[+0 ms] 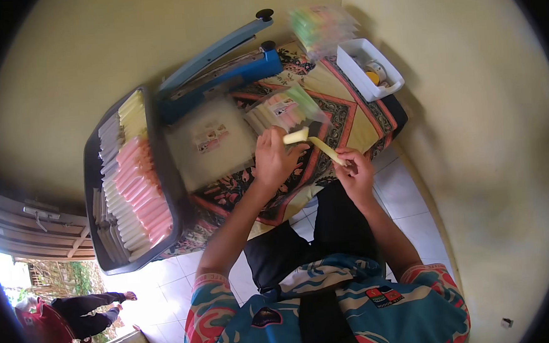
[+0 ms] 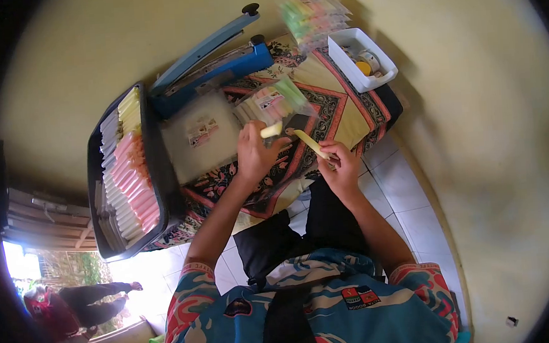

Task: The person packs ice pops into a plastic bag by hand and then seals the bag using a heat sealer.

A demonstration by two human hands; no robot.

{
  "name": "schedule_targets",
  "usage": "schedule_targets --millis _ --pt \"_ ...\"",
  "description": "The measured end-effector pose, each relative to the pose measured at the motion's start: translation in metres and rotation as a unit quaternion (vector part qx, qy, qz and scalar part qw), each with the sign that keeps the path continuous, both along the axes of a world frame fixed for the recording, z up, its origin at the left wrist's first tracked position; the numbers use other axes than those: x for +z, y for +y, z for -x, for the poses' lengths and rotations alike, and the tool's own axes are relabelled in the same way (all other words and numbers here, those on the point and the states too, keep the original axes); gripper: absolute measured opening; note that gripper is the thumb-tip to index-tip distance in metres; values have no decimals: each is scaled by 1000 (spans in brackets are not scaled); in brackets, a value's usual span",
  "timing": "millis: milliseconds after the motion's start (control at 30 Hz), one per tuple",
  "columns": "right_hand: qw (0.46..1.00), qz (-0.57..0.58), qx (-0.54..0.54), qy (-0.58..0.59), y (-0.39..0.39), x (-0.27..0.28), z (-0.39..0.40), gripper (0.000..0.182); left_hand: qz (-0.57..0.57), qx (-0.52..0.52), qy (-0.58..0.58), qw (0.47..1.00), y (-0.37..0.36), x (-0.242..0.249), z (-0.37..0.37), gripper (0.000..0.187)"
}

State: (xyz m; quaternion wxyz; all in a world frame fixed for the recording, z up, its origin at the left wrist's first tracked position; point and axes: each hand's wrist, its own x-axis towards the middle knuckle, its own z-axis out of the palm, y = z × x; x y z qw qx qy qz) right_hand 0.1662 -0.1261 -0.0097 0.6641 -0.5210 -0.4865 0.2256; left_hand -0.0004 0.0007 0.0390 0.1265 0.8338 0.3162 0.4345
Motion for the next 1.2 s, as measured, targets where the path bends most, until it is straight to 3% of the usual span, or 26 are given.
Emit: schedule_targets --millis 167,200,467,667,967,1067,1167,1200 --pt "997 -7 -58 -57 13 -9 3 21 -67 -17 24 997 8 -39 -1 31" --pt "995 -10 -60 -74 17 -7 2 21 -57 -10 -32 998 6 -40 -4 27" --pt "977 -60 -102 -176 69 -6 9 23 -59 -36 -51 996 11 -43 1 27" --pt "972 -32 -119 -200 94 -16 8 25 -53 -54 -31 997 11 -42 0 28" --pt "947 60 -27 -315 103 -5 5 41 -32 -86 -52 994 10 -42 3 27" --pt "943 69 -25 -325 114 -6 5 39 -31 -89 -52 994 13 -46 3 28" --pt "928 183 -48 -321 124 -13 6 46 -17 -86 -54 995 11 -45 3 28" --pt "930 133 -50 -338 128 -17 5 45 -20 -86 -60 994 11 -44 3 28"
